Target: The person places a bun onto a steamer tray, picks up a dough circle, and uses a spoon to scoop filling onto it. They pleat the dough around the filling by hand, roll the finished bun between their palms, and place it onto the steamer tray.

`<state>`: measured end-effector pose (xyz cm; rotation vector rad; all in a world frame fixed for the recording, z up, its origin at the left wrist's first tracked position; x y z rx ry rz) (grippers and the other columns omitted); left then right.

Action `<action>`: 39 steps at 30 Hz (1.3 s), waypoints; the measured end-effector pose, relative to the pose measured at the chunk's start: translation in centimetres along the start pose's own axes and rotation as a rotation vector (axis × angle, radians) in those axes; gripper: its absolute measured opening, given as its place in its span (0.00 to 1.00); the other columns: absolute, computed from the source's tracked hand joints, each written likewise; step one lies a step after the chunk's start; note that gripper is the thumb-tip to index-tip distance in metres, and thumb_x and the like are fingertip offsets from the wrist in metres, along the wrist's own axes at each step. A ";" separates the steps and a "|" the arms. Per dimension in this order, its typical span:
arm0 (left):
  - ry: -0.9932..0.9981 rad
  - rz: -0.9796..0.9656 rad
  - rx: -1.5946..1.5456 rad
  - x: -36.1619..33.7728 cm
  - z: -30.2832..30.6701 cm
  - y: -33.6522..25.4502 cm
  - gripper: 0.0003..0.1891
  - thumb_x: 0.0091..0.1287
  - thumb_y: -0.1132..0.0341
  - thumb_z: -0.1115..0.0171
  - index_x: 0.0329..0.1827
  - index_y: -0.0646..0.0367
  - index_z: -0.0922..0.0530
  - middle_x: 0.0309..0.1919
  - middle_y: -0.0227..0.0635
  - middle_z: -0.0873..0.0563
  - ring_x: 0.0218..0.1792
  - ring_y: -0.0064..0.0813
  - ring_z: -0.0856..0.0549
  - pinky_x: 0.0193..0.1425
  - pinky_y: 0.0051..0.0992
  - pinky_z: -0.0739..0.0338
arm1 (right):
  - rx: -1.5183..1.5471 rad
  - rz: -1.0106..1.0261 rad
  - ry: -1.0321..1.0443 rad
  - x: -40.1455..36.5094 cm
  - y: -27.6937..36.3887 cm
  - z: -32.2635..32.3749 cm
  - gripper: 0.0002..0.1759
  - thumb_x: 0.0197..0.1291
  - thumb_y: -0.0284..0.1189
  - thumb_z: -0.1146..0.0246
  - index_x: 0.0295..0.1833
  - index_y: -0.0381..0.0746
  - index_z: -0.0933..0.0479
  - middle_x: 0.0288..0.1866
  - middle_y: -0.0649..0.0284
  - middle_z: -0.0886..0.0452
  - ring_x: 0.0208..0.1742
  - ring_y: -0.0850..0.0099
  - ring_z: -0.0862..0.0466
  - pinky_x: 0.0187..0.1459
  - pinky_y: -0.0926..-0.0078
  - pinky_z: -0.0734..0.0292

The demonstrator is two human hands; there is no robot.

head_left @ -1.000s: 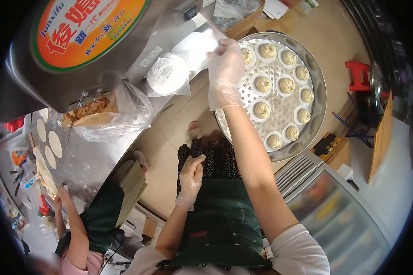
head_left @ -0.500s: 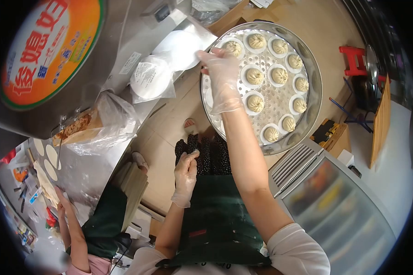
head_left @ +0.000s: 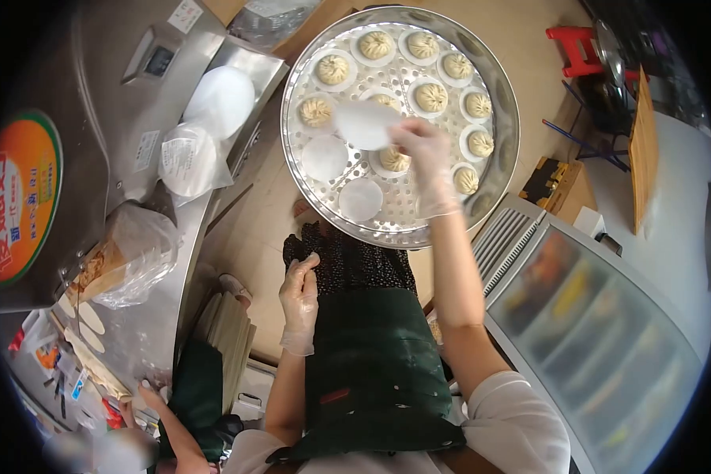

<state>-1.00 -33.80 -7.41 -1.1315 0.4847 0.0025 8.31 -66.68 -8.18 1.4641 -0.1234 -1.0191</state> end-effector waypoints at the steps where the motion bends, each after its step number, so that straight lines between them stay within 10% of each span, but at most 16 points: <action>1: 0.007 0.006 0.006 -0.1 -0.1 0.3 0.11 0.72 0.79 0.45 0.51 0.60 0.17 0.49 0.40 0.11 0.54 0.35 0.13 0.74 0.45 0.32 | -0.095 -0.019 -0.036 1.2 -2.1 3.7 0.05 0.56 0.23 0.29 0.38 0.35 0.15 0.27 0.68 0.16 0.28 0.81 0.21 0.30 0.82 0.26; 5: 0.042 0.025 0.038 -0.1 -1.1 1.0 0.11 0.72 0.78 0.45 0.52 0.60 0.18 0.49 0.41 0.11 0.54 0.36 0.13 0.75 0.44 0.33 | -0.462 -0.161 -0.201 7.0 -11.0 14.0 0.06 0.56 0.25 0.30 0.39 0.37 0.15 0.32 0.64 0.14 0.34 0.74 0.16 0.38 0.77 0.21; 12: 0.081 0.021 0.048 -0.1 -3.3 0.0 0.11 0.72 0.78 0.45 0.52 0.60 0.18 0.49 0.41 0.11 0.54 0.35 0.13 0.74 0.42 0.32 | -0.995 -0.010 -0.385 7.4 -9.5 12.9 0.10 0.56 0.33 0.36 0.40 0.44 0.13 0.39 0.52 0.12 0.45 0.52 0.13 0.48 0.58 0.20; 17: 0.080 0.053 0.036 -0.4 -4.2 -0.2 0.11 0.72 0.78 0.45 0.52 0.60 0.17 0.49 0.40 0.11 0.54 0.34 0.14 0.74 0.41 0.32 | -1.040 0.056 -0.375 7.8 -9.8 12.5 0.07 0.57 0.28 0.37 0.38 0.43 0.15 0.40 0.53 0.12 0.44 0.54 0.13 0.47 0.58 0.19; 29: 0.021 0.057 0.046 -1.1 -4.3 0.3 0.11 0.71 0.78 0.46 0.51 0.61 0.17 0.48 0.41 0.11 0.54 0.35 0.13 0.74 0.43 0.32 | -1.183 0.263 -0.443 2.7 -6.0 11.9 0.27 0.63 0.28 0.39 0.68 0.36 0.29 0.54 0.50 0.17 0.47 0.54 0.13 0.49 0.57 0.18; 39: -0.018 0.082 0.014 -2.2 -4.4 -0.1 0.12 0.71 0.79 0.45 0.52 0.62 0.18 0.49 0.42 0.11 0.54 0.35 0.14 0.71 0.38 0.28 | -0.896 0.474 0.002 -0.5 -2.4 5.6 0.46 0.49 0.31 0.27 0.74 0.34 0.36 0.76 0.44 0.35 0.80 0.46 0.43 0.78 0.56 0.46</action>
Point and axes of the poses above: each hand's wrist, its own x-axis towards the middle knuckle, its own z-axis out of the back of the hand, y = z × x, the point moved 6 cm from there along x, towards the middle knuckle
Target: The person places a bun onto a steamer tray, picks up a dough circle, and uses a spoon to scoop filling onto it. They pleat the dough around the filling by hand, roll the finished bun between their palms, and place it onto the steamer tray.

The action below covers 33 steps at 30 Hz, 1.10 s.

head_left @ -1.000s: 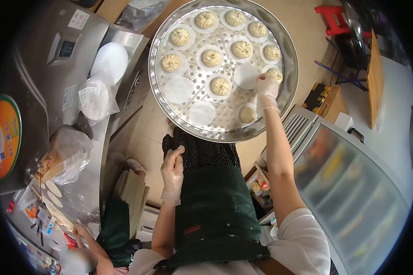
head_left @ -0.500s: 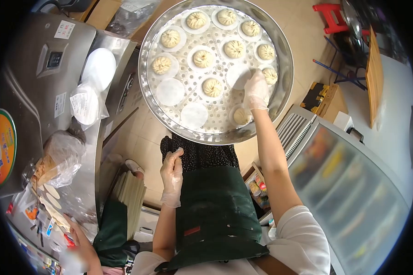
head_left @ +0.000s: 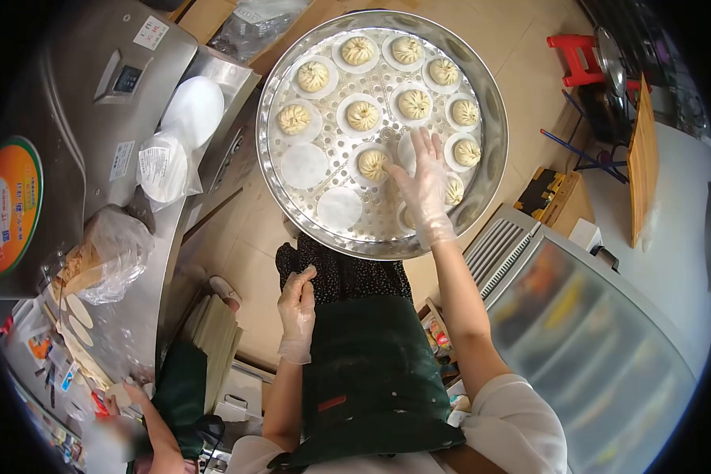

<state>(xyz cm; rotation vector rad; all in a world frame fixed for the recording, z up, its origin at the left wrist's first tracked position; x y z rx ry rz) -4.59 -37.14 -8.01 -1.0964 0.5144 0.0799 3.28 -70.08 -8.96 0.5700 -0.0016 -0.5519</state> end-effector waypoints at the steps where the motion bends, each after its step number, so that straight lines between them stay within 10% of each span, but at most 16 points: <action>1: -0.006 -0.010 0.007 -0.1 0.0 -0.1 0.12 0.71 0.80 0.45 0.52 0.62 0.18 0.49 0.42 0.11 0.54 0.36 0.14 0.71 0.39 0.29 | 0.023 -0.015 -0.007 0.5 0.0 0.0 0.45 0.50 0.30 0.28 0.75 0.34 0.37 0.76 0.43 0.35 0.80 0.46 0.43 0.78 0.56 0.45; 10: -0.089 -0.377 0.186 2.1 -3.0 -6.8 0.16 0.66 0.82 0.43 0.56 0.62 0.20 0.54 0.42 0.14 0.57 0.44 0.16 0.71 0.46 0.29 | 0.455 -0.202 -0.165 -0.1 -5.1 1.1 0.34 0.62 0.26 0.36 0.73 0.32 0.35 0.70 0.42 0.27 0.71 0.55 0.27 0.72 0.64 0.34; 13: -0.053 -0.460 0.081 3.6 -5.7 -8.3 0.18 0.63 0.84 0.41 0.55 0.63 0.20 0.51 0.44 0.15 0.53 0.49 0.17 0.62 0.42 0.24 | 0.288 -0.240 0.042 -3.4 -4.4 1.0 0.29 0.65 0.21 0.40 0.72 0.38 0.31 0.64 0.50 0.20 0.62 0.62 0.19 0.61 0.64 0.25; 18: 0.032 -0.421 0.079 2.4 -7.1 -8.1 0.19 0.62 0.84 0.40 0.56 0.61 0.20 0.52 0.44 0.15 0.54 0.48 0.17 0.61 0.41 0.23 | -0.210 0.014 0.025 -7.9 -4.7 0.3 0.25 0.56 0.16 0.45 0.59 0.42 0.21 0.50 0.48 0.16 0.50 0.46 0.18 0.54 0.53 0.23; 33: -0.037 -0.243 0.103 0.8 -3.8 -4.0 0.14 0.69 0.81 0.45 0.54 0.64 0.18 0.52 0.41 0.13 0.57 0.39 0.16 0.73 0.44 0.30 | -0.424 0.038 0.142 -5.0 -10.9 0.8 0.26 0.57 0.21 0.45 0.64 0.37 0.26 0.58 0.52 0.18 0.66 0.55 0.24 0.68 0.53 0.34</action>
Point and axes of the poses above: each hand's wrist, its own x-axis towards the middle knuckle, its own z-axis out of the back of the hand, y = z × x, the point moved 6 cm from there along x, towards the middle knuckle
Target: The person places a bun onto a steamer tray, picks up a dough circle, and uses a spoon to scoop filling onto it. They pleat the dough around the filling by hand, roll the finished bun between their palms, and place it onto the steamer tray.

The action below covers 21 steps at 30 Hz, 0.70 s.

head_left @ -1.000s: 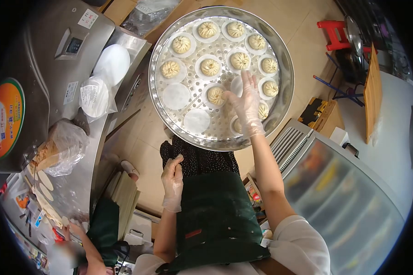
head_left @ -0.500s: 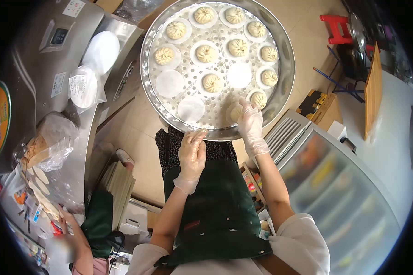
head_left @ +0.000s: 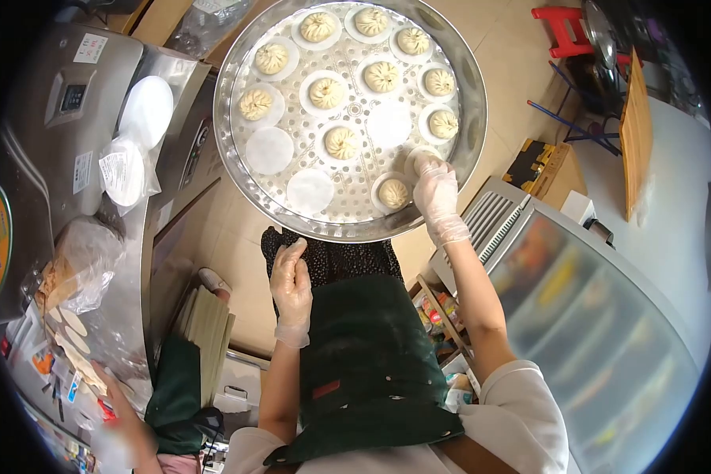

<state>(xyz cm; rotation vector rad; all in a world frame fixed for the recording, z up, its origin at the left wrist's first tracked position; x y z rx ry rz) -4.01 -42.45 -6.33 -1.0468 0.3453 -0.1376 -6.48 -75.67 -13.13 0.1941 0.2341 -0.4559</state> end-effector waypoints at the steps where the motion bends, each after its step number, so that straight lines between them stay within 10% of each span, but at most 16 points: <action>1: -0.003 0.029 -0.011 -0.2 0.2 0.0 0.14 0.70 0.81 0.46 0.55 0.64 0.18 0.52 0.41 0.13 0.57 0.39 0.16 0.73 0.42 0.31 | -0.010 -0.013 -0.030 0.7 0.1 1.2 0.26 0.56 0.21 0.45 0.64 0.37 0.26 0.58 0.52 0.18 0.66 0.55 0.24 0.68 0.54 0.34; 6: 0.003 0.082 -0.018 -0.9 0.9 0.4 0.15 0.70 0.81 0.47 0.56 0.65 0.18 0.54 0.42 0.14 0.59 0.40 0.17 0.74 0.41 0.32 | -0.152 0.153 -0.311 5.7 -2.0 2.9 0.27 0.54 0.20 0.42 0.63 0.40 0.26 0.59 0.52 0.19 0.63 0.54 0.23 0.66 0.54 0.33; 21: -0.036 0.145 -0.033 -1.2 2.1 1.5 0.14 0.71 0.79 0.47 0.56 0.65 0.19 0.54 0.43 0.14 0.60 0.42 0.18 0.74 0.43 0.33 | 0.096 -0.213 -0.133 17.5 -3.7 5.9 0.30 0.58 0.21 0.45 0.69 0.42 0.26 0.65 0.47 0.21 0.66 0.50 0.22 0.67 0.60 0.29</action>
Point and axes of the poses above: each hand's wrist, its own x-axis towards the middle knuckle, its own z-axis out of the back of the hand, y = z × x, the point moved 6 cm from there along x, towards the middle knuckle
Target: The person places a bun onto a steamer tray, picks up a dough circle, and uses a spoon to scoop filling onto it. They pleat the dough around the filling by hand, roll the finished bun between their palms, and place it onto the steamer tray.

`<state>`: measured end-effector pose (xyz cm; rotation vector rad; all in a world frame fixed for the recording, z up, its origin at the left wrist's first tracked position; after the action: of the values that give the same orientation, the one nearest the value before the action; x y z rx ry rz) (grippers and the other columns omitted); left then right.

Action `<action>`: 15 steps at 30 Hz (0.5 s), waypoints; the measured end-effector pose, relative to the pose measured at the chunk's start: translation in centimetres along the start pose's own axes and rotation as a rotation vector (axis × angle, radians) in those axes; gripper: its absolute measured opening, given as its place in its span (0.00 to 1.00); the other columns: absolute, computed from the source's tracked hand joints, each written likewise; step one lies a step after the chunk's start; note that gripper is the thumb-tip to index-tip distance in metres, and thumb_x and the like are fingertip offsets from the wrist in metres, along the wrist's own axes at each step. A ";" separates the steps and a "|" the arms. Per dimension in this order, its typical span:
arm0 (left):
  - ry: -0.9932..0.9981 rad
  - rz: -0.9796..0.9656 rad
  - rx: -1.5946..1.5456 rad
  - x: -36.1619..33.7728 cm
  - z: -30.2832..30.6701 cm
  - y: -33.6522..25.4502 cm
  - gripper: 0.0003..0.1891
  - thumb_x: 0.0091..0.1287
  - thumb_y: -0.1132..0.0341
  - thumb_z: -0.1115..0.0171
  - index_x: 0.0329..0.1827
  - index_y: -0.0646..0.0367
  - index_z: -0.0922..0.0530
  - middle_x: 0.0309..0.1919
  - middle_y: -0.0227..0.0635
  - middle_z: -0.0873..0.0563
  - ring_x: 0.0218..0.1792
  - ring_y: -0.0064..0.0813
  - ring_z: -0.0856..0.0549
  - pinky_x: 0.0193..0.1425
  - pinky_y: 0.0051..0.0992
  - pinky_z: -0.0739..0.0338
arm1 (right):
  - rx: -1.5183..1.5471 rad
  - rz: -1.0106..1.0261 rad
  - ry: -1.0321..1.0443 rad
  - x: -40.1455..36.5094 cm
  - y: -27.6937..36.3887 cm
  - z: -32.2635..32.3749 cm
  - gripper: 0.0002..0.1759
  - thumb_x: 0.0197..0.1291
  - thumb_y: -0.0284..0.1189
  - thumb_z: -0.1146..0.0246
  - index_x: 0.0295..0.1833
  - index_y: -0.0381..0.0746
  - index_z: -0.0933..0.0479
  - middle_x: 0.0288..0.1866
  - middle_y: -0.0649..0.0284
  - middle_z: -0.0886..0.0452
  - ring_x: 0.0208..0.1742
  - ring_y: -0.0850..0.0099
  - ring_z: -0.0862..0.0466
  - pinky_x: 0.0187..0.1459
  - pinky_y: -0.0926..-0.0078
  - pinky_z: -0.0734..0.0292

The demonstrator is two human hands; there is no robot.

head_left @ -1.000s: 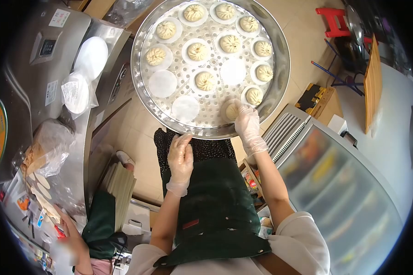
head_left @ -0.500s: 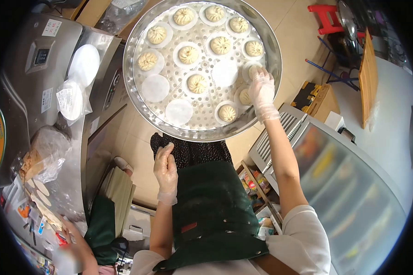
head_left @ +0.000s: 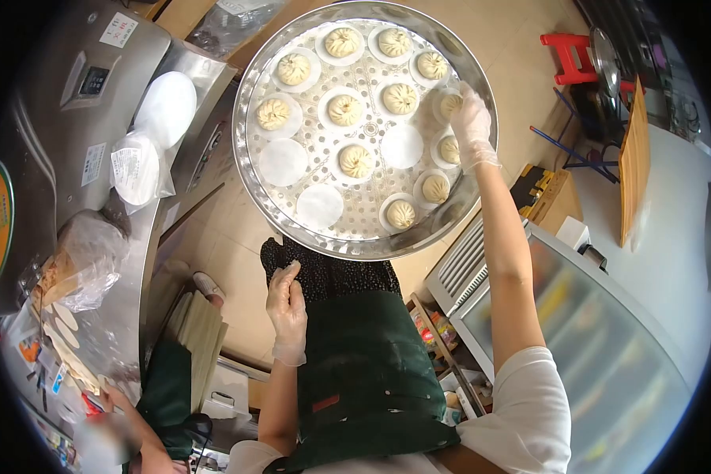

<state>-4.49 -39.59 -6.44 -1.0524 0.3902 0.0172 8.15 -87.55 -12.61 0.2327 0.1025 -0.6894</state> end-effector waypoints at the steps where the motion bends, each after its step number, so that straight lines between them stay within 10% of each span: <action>1: -0.005 0.013 -0.009 0.0 0.0 0.1 0.14 0.72 0.79 0.47 0.56 0.65 0.19 0.54 0.43 0.14 0.60 0.42 0.18 0.74 0.42 0.32 | 0.038 0.023 -0.044 0.8 0.7 0.4 0.31 0.58 0.21 0.44 0.70 0.42 0.27 0.66 0.47 0.22 0.67 0.50 0.23 0.68 0.61 0.29; 15: -0.063 0.033 0.016 0.8 1.3 1.3 0.14 0.71 0.81 0.47 0.55 0.63 0.19 0.55 0.44 0.14 0.58 0.40 0.17 0.72 0.41 0.29 | 0.379 0.079 -0.023 8.1 9.1 -2.5 0.34 0.55 0.22 0.47 0.72 0.39 0.29 0.66 0.44 0.22 0.68 0.51 0.23 0.68 0.61 0.29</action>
<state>-3.57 -37.95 -7.24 -1.0271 0.3505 0.0765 20.19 -85.12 -14.82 0.5893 -0.0610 -0.6287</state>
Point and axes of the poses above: each hand's wrist, its own x-axis towards the middle knuckle, its own z-axis out of the back of the hand, y = z × x, the point moved 6 cm from there along x, towards the middle knuckle
